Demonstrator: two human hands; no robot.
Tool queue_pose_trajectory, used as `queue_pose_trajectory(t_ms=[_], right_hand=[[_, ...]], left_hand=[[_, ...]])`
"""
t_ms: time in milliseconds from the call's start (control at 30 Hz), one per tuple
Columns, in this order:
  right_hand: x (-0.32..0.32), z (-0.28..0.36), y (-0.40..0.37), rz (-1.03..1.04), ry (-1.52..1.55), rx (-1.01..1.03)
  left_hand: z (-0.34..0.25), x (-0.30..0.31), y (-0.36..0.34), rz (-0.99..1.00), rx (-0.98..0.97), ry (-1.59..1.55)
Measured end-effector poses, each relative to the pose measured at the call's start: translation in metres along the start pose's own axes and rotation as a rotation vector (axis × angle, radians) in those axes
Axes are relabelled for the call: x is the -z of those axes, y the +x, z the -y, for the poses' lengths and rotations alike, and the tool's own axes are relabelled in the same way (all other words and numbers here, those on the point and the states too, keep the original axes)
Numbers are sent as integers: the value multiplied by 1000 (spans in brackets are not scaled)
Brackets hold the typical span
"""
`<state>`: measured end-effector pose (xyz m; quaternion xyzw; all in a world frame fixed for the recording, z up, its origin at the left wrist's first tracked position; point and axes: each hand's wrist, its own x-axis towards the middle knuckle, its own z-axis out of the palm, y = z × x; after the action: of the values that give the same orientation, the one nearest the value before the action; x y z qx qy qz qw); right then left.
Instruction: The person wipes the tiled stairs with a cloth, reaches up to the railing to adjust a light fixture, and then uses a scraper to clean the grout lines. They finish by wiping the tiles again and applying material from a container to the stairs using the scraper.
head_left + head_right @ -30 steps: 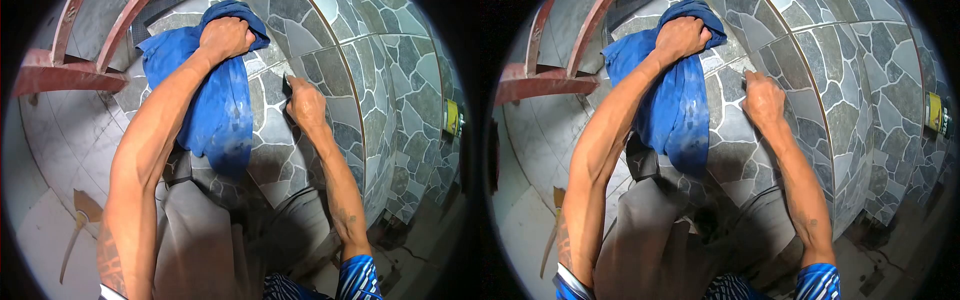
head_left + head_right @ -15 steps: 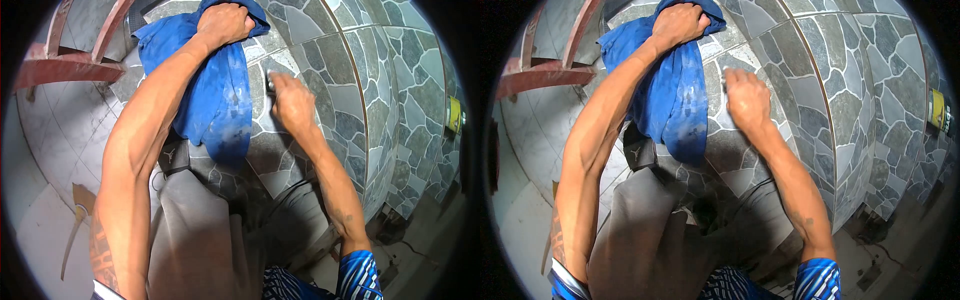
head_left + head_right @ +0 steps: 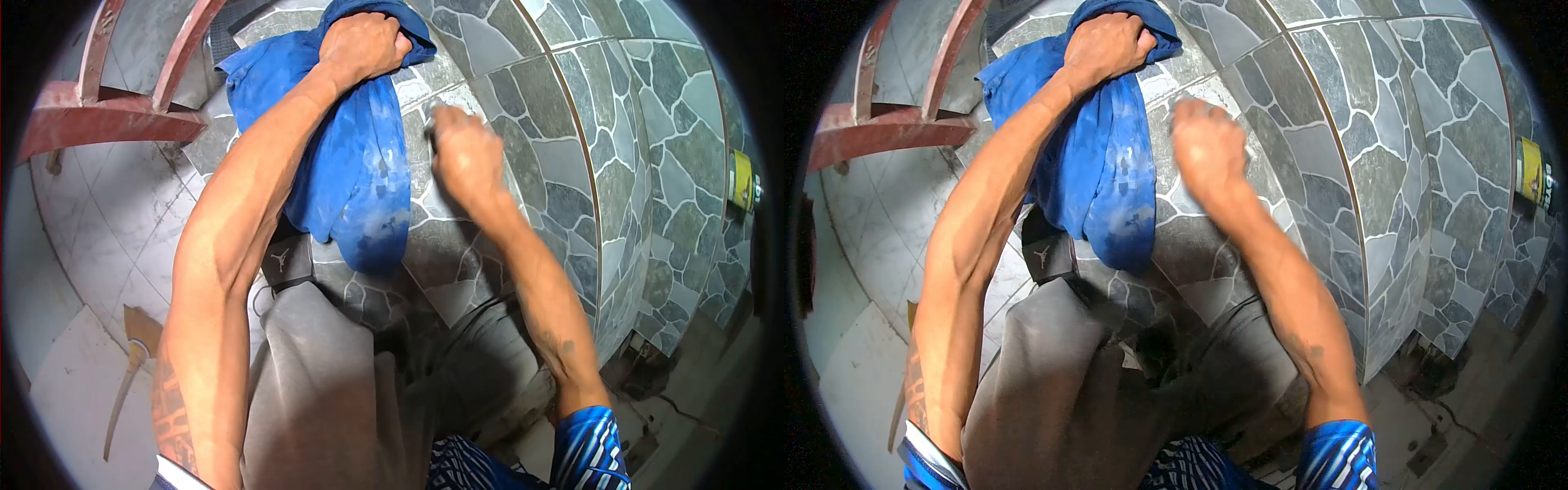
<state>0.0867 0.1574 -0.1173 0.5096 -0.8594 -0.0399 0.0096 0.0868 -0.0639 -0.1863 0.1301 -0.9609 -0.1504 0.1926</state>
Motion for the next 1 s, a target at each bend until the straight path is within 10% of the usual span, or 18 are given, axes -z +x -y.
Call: queue_pose_trajectory(t_ms=[1000], right_hand=[[-1,11,31,49,-23,-20]], left_hand=[[10,4,1,-230,147,-197]])
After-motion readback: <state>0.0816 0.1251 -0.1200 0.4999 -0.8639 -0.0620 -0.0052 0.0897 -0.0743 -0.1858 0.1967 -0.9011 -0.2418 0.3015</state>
